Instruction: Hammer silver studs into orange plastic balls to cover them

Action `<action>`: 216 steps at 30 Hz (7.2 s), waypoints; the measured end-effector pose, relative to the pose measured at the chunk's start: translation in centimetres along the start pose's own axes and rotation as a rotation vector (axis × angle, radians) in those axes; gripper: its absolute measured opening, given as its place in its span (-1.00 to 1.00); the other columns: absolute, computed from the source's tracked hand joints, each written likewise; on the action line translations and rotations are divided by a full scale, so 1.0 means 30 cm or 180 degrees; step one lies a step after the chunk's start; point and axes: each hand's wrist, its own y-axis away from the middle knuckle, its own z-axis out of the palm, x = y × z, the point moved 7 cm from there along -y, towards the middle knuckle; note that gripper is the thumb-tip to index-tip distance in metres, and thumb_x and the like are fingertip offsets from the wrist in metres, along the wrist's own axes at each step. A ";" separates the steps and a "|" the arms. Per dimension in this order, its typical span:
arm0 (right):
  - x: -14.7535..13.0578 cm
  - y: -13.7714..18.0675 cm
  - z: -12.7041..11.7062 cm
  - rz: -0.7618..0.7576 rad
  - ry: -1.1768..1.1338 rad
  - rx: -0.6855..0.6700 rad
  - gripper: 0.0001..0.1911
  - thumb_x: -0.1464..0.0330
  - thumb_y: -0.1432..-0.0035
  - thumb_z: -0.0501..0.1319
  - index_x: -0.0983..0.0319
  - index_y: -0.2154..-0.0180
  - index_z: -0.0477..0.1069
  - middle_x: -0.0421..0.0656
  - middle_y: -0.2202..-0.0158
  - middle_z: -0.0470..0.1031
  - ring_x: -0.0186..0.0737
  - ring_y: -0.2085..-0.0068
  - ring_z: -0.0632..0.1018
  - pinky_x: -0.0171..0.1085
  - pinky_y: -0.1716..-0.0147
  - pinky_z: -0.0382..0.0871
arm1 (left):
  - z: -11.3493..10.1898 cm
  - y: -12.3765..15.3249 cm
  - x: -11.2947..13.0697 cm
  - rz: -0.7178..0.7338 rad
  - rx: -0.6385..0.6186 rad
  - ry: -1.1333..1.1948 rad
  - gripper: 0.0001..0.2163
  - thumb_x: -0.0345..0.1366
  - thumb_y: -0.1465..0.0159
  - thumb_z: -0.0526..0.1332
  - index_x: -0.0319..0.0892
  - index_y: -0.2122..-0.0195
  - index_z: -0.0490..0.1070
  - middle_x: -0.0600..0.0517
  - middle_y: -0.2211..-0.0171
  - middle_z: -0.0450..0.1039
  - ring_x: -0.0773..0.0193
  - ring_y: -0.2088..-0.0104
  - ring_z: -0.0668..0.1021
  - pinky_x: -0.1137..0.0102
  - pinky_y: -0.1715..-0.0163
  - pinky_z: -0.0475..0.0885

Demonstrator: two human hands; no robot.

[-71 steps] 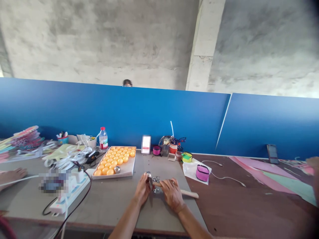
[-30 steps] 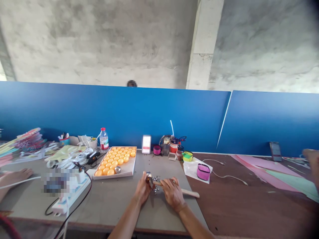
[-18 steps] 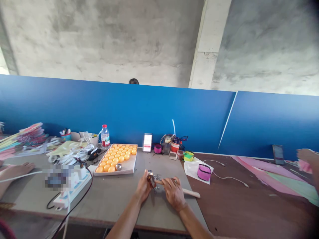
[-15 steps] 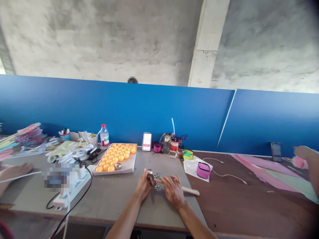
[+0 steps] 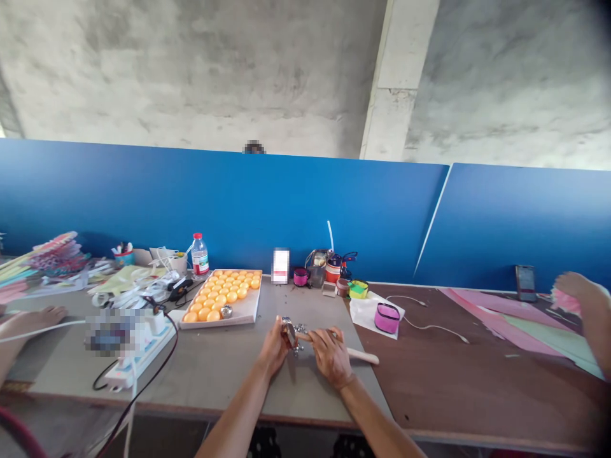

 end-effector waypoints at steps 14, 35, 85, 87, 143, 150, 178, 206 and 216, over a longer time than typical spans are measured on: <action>-0.013 -0.002 -0.007 -0.0101 -0.0016 0.0080 -0.74 0.41 -0.21 -0.05 0.20 0.12 0.33 -0.14 0.29 0.43 -0.29 0.26 0.40 -0.18 0.06 0.05 | 0.010 0.006 0.010 0.0129 -0.0093 -0.0139 -0.63 0.03 -0.05 0.20 -0.23 0.50 0.29 0.10 0.62 0.33 0.38 0.61 0.39 0.43 0.56 0.28; -0.009 -0.007 -0.005 0.0014 -0.0038 -0.0122 -0.74 0.40 -0.23 -0.06 0.20 0.11 0.33 -0.13 0.28 0.45 -0.28 0.26 0.40 -0.18 0.05 0.00 | 0.017 0.012 0.017 0.0104 -0.0123 -0.0037 -0.73 -0.12 -0.03 0.28 -0.21 0.46 0.28 0.09 0.57 0.37 0.34 0.56 0.45 0.42 0.55 0.36; -0.005 -0.035 0.145 0.0375 -0.0201 -0.1361 -0.85 0.48 -0.07 0.05 0.23 0.47 0.35 -0.17 0.43 0.42 -0.29 0.35 0.40 -0.32 0.35 0.13 | -0.032 -0.016 0.033 0.0330 0.0353 -0.0075 -0.75 -0.14 -0.03 0.26 -0.17 0.43 0.24 0.13 0.61 0.35 0.32 0.58 0.49 0.42 0.53 0.37; 0.002 -0.037 0.135 0.0501 -0.0312 -0.1144 -0.83 0.50 -0.07 0.02 0.23 0.48 0.33 -0.17 0.42 0.41 -0.31 0.36 0.40 -0.34 0.36 0.15 | -0.028 -0.011 0.035 0.0347 0.0352 -0.0126 -0.74 -0.14 -0.03 0.26 -0.17 0.40 0.25 0.14 0.61 0.35 0.32 0.58 0.49 0.42 0.53 0.38; 0.053 -0.011 0.241 0.3201 -0.4205 0.0081 -0.80 0.23 0.15 0.19 0.23 0.48 0.34 -0.32 0.62 0.26 -0.42 0.57 0.23 -0.39 0.54 0.12 | 0.014 0.003 0.021 0.0309 -0.0081 -0.0505 -0.61 -0.31 0.08 0.37 -0.18 0.22 0.33 0.03 0.35 0.46 0.30 0.39 0.51 0.36 0.33 0.41; 0.054 -0.004 0.228 0.3219 -0.3951 0.0022 -0.82 0.25 0.13 0.17 0.24 0.49 0.36 -0.32 0.65 0.25 -0.41 0.57 0.24 -0.40 0.56 0.10 | 0.005 0.000 0.025 0.0434 0.0061 -0.0827 -0.59 -0.28 0.10 0.36 -0.17 0.20 0.35 0.02 0.34 0.44 0.30 0.39 0.49 0.37 0.36 0.40; 0.081 0.011 0.227 0.3420 -0.3745 0.0405 -0.80 0.22 0.14 0.16 0.22 0.51 0.25 -0.33 0.67 0.25 -0.40 0.61 0.29 -0.38 0.59 0.16 | 0.000 -0.015 0.002 0.0491 0.0014 -0.1078 -0.58 -0.23 0.07 0.35 -0.19 0.19 0.31 0.01 0.35 0.44 0.30 0.40 0.50 0.36 0.34 0.41; 0.263 0.084 0.073 0.2187 0.0803 -0.1119 -0.82 0.40 -0.10 0.06 0.25 0.33 0.42 0.03 0.28 0.44 -0.05 0.20 0.40 -0.15 0.25 0.03 | -0.016 -0.021 0.005 0.0125 0.0040 0.0015 -0.69 -0.31 -0.02 0.30 -0.15 0.21 0.29 0.08 0.47 0.45 0.31 0.44 0.55 0.39 0.38 0.45; 0.093 -0.018 -0.034 0.0848 0.0396 -0.0115 -0.73 0.37 -0.23 -0.05 0.23 0.15 0.36 -0.07 0.27 0.42 -0.19 0.22 0.36 -0.21 0.17 0.09 | -0.023 -0.024 0.008 0.0190 0.0026 -0.0003 -0.69 -0.24 -0.03 0.29 -0.15 0.21 0.30 0.09 0.47 0.44 0.33 0.45 0.54 0.39 0.38 0.44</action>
